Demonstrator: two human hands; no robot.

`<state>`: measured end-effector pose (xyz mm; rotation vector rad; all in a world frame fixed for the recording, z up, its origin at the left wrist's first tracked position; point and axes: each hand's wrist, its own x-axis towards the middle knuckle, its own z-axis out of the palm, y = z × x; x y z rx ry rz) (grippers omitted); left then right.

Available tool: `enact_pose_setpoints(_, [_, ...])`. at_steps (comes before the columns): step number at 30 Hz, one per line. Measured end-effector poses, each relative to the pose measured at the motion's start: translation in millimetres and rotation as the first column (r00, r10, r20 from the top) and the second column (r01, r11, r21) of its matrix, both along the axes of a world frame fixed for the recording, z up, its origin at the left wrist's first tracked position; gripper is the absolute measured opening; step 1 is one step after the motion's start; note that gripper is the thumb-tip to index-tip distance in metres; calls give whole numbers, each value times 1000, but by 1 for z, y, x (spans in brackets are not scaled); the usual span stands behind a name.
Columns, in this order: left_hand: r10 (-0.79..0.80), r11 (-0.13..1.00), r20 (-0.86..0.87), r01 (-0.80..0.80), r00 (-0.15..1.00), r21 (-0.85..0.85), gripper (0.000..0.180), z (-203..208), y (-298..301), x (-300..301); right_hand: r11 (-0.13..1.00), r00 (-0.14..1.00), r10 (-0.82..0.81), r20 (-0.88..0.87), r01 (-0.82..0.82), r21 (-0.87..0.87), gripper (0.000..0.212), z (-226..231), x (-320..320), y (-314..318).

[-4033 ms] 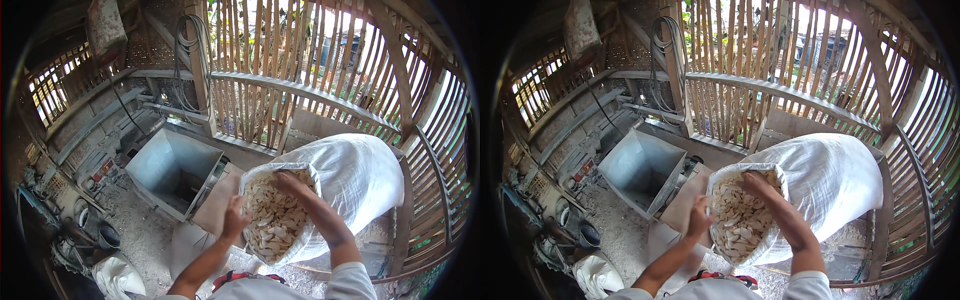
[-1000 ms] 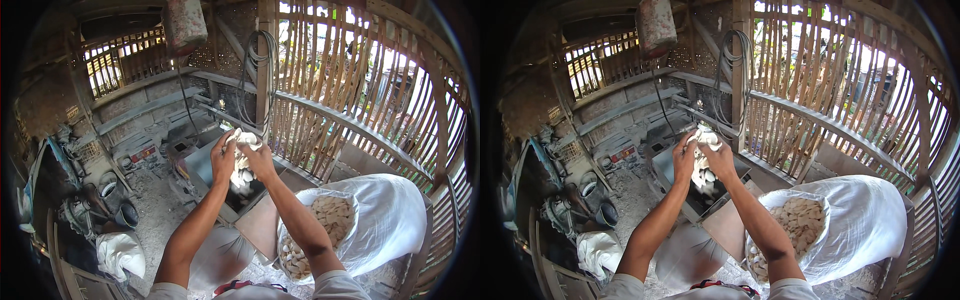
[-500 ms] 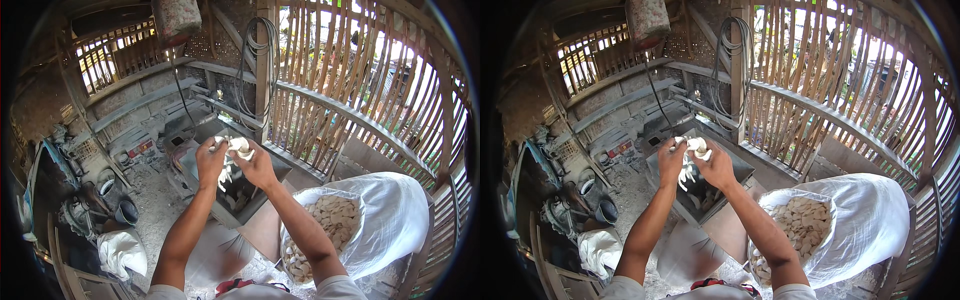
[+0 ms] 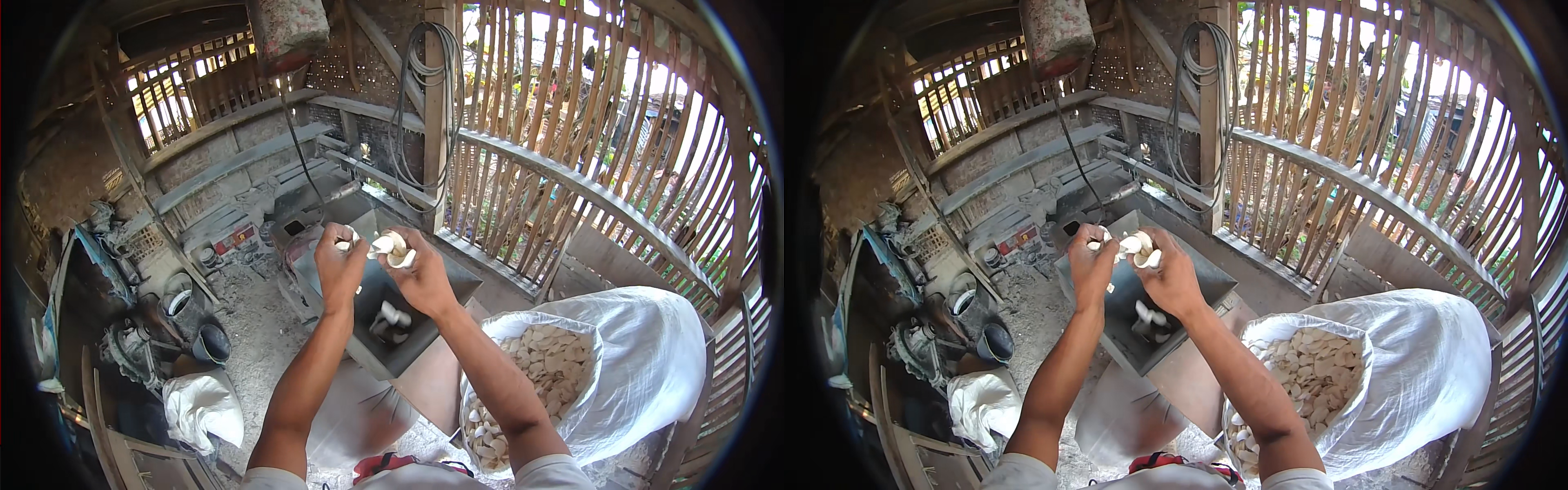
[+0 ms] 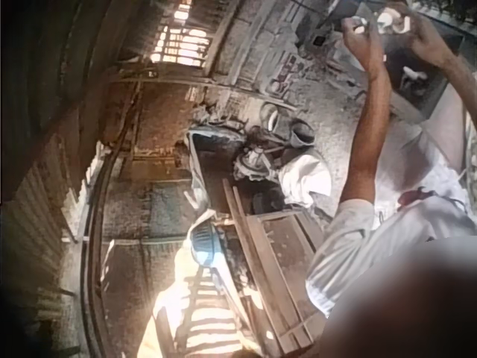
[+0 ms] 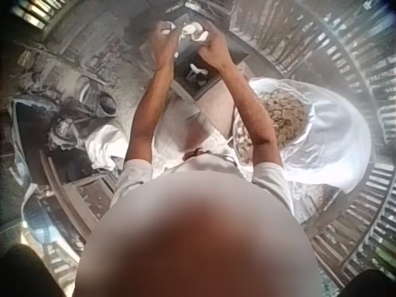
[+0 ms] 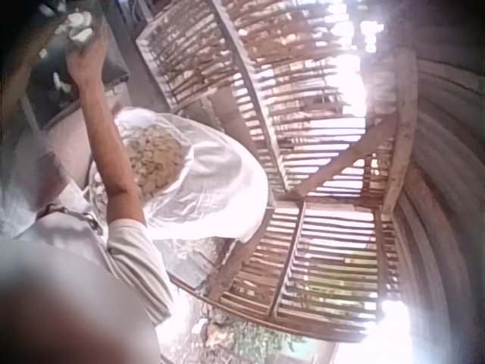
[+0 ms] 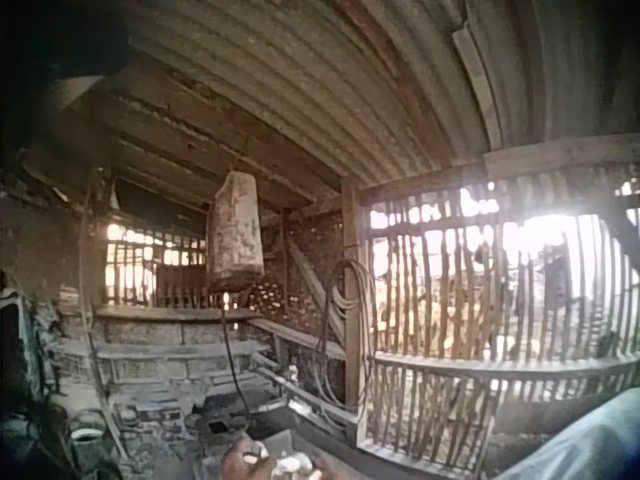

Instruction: The person uses a wrench to adjust a mechanical component on a red agricultural machine, then picks up pieces of dried cassava from a white bag and drops them into the metal hopper of the machine.

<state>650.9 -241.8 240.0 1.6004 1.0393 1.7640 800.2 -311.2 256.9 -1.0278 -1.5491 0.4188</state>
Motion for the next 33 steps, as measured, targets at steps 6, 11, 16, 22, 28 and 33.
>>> enact_pose_setpoints(6, [10, 1000, -57, -11, 998, -21, 16, 2, -4, -1, 996, 999, -30, 35, 33, -78, 38, 0, -2, -2])
enact_pose_setpoints(11, [38, 999, -160, -42, 986, -17, 20, 10, -11, 4, 1000, 998, -6, 63, 8, -29, 42, -1, 2, -2])
enact_pose_setpoints(16, [14, 1000, -166, -19, 986, -25, 22, 13, -15, 3, 1000, 997, 16, 69, -15, -9, 48, -5, 4, -1])
enact_pose_setpoints(22, [-53, 981, -210, 12, 976, -195, 21, 19, -19, 0, 985, 999, 2, 43, 5, -173, 42, -7, 4, -2])
enact_pose_setpoints(28, [-24, 998, -206, 11, 978, -65, 17, 10, -14, 3, 999, 996, -26, 83, 28, -32, 38, -12, 4, 1])
enact_pose_setpoints(33, [-25, 1000, -216, 22, 976, -19, 17, 8, -13, 2, 996, 998, -10, 58, 15, -83, 35, -17, 2, 4])
